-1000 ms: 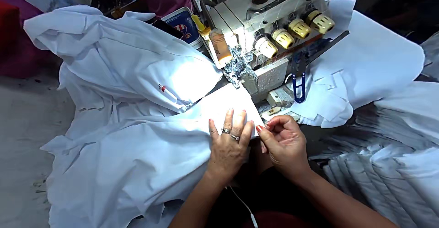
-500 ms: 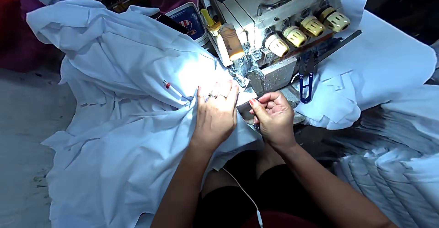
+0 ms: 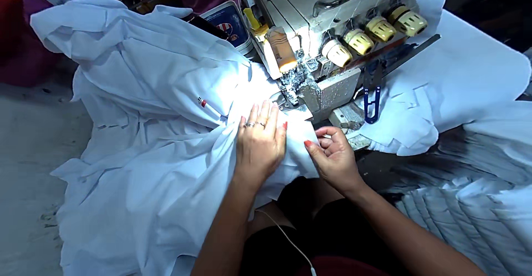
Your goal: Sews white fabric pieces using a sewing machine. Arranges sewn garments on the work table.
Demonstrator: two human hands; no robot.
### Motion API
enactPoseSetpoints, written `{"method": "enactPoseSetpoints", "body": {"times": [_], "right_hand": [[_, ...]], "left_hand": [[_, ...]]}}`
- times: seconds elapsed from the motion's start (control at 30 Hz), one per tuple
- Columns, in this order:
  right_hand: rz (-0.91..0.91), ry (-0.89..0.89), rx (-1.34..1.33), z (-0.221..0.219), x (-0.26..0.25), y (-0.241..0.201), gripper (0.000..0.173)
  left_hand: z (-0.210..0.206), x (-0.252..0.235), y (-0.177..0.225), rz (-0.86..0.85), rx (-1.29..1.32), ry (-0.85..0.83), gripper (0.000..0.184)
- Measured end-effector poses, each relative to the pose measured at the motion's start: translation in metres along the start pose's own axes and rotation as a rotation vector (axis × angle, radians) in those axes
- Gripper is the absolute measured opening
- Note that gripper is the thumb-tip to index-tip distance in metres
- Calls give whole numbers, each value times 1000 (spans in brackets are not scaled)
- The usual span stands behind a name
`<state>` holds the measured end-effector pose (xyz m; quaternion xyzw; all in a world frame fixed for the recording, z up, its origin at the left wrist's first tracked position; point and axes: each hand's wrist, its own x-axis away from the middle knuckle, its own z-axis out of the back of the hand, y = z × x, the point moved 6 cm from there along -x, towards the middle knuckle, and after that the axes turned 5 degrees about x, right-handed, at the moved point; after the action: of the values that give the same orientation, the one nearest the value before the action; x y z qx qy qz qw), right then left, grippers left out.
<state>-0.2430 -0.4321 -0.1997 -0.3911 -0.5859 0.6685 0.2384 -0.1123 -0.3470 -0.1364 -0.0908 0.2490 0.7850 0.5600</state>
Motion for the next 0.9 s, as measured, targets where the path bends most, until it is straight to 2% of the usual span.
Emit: {"method": "enactPoseSetpoints", "body": {"times": [0.2,0.27,0.37,0.4,0.47,0.6,0.67,0.73,0.8,0.9], "right_hand": [[-78,109,-19,0,-26,-3,23],[-36,153,20,6,-24,-1,23],[184,234,193,25,-9,-2,24],[253,264,242,31,-3,-3,22],[392,265,340,34,14,-9,16],[607,192,425,10,34,-25,16],[548,64,422,-3,37,-22,27],[429,-97,326,-11,38,-17,41],[301,-205,114,-13,38,-14,35],[255,-115,-38,-2,36,-18,20]], "left_hand": [[-1,-43,-14,83,-77,-106,49],[4,-42,-9,56,-97,-79,44],[26,-12,27,-129,-123,170,22],[28,1,40,-170,-126,173,18],[20,20,53,-186,-215,64,15],[1,31,38,-195,-405,-129,14],[6,33,37,-260,-328,-135,12],[18,32,39,-294,-146,-114,14],[33,28,40,-250,114,-116,18],[45,17,40,-189,314,11,18]]}}
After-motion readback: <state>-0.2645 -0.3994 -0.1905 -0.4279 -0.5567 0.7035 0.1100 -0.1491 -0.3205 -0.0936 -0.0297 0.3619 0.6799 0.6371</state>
